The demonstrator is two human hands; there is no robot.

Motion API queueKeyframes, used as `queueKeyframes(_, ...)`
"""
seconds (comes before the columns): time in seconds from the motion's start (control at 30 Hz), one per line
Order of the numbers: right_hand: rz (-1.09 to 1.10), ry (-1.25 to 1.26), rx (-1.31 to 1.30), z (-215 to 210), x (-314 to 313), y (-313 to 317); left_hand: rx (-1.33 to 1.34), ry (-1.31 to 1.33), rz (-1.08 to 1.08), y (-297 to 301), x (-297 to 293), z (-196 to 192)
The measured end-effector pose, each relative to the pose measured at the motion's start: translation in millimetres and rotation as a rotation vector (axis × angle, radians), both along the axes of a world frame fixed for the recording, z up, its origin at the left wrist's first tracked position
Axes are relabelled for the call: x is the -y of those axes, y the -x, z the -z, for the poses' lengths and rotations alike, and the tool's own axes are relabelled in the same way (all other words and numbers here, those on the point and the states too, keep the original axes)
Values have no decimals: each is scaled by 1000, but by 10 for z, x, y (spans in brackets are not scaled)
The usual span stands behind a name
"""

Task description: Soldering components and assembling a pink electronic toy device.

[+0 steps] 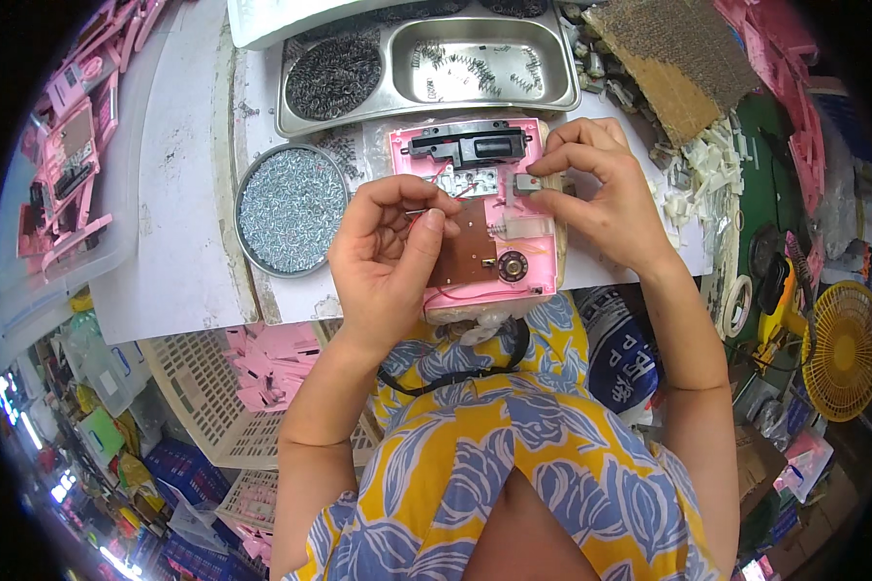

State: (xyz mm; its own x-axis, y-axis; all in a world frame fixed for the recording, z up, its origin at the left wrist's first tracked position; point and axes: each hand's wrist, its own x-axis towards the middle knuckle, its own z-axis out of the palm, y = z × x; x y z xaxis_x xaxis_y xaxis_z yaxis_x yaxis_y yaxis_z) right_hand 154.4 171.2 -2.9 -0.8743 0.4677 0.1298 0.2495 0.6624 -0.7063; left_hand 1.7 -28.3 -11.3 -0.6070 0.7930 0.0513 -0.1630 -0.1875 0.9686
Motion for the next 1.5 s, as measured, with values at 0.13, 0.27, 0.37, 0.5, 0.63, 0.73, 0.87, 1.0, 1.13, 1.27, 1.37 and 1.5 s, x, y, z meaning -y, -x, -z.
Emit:
queueKeyframes(0.13,-13,-98,10,-1,54,42,1,-11,-10,12,-14,-11)
queueKeyframes(0.27,-19,-159,25,-66,47,47,4,5,22,60,-82,-42)
queueKeyframes(0.37,-39,-241,-72,-104,174,52,-14,18,86,105,-159,-121)
queueKeyframes(0.5,-53,-438,-54,15,414,266,37,-42,163,154,-303,-129)
queueKeyframes(0.63,-35,-331,-142,124,375,284,-34,-50,52,243,-259,-142)
queueKeyframes(0.73,-37,-319,-152,144,355,238,-341,44,-15,339,-187,-74)
queueKeyframes(0.87,-59,-388,-229,161,368,279,-840,210,87,196,-196,-33)
queueKeyframes(1.0,-4,-203,-388,272,378,300,-973,278,59,181,-257,76)
queueKeyframes(1.13,22,-132,-358,262,358,244,-970,249,104,272,-259,109)
queueKeyframes(1.27,1,-201,-220,150,320,221,-952,304,154,289,-260,38)
queueKeyframes(1.37,-24,-327,-171,109,333,234,-953,338,152,285,-278,0)
queueKeyframes(1.5,-42,-343,-80,80,388,218,-1047,364,144,258,-299,0)
